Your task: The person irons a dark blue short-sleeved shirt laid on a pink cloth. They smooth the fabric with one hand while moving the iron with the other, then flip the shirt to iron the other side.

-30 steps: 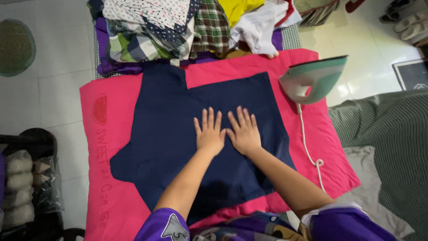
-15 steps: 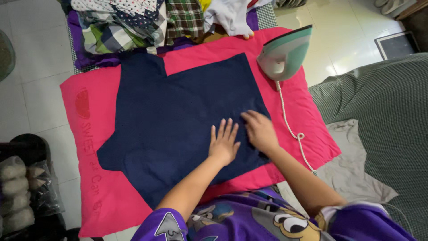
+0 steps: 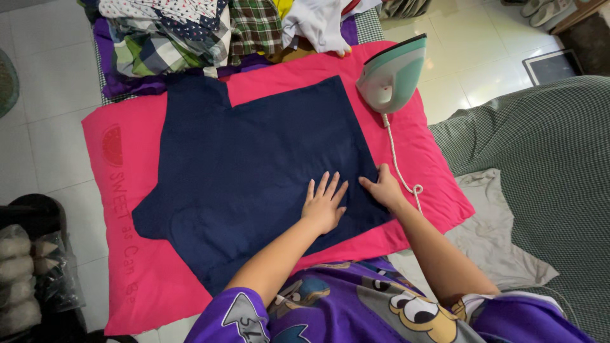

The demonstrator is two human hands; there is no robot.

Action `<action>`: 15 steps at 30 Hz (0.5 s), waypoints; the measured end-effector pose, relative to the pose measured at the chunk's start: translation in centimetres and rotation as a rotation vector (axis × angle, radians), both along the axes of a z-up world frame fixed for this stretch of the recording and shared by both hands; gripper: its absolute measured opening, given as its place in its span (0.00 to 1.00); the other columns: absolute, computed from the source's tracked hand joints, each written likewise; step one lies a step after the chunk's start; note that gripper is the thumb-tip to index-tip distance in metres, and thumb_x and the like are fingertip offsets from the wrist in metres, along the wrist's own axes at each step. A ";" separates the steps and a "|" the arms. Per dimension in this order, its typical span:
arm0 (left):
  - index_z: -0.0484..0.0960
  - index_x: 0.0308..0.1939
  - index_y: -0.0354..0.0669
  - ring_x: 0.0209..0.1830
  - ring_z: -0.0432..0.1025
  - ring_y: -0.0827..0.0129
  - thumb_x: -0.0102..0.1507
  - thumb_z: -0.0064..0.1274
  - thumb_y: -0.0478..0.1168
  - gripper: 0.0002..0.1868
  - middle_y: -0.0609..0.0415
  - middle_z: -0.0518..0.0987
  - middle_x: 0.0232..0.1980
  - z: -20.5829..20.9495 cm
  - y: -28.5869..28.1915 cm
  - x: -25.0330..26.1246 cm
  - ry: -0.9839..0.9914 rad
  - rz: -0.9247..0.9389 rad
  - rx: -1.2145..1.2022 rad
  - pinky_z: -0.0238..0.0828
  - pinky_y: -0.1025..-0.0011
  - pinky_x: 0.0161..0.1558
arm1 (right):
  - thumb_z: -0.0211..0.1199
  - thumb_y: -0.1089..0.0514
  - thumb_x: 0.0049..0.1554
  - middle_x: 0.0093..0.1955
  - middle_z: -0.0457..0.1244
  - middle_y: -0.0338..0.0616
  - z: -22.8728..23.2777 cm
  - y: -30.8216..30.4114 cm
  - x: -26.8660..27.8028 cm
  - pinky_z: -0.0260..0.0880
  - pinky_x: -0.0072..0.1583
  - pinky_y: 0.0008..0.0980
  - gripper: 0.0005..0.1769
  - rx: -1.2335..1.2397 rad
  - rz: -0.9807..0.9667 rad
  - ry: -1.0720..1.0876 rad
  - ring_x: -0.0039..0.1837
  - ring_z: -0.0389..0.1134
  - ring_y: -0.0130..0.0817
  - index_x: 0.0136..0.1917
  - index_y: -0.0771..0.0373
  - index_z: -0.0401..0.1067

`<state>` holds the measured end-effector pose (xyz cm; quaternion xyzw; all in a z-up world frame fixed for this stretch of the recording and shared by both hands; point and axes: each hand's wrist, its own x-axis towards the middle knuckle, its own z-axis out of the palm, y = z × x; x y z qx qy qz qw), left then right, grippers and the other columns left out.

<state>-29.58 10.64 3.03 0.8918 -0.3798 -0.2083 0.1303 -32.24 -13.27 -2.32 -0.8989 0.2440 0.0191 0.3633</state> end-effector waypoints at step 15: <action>0.50 0.80 0.46 0.85 0.33 0.53 0.67 0.48 0.54 0.42 0.48 0.41 0.85 -0.6 0.0 0.1 -0.097 -0.030 -0.029 0.30 0.45 0.78 | 0.73 0.57 0.47 0.67 0.61 0.52 10.0 5.6 -0.1 0.66 0.62 0.49 0.33 -0.522 0.362 -0.197 0.66 0.64 0.54 0.65 0.55 0.68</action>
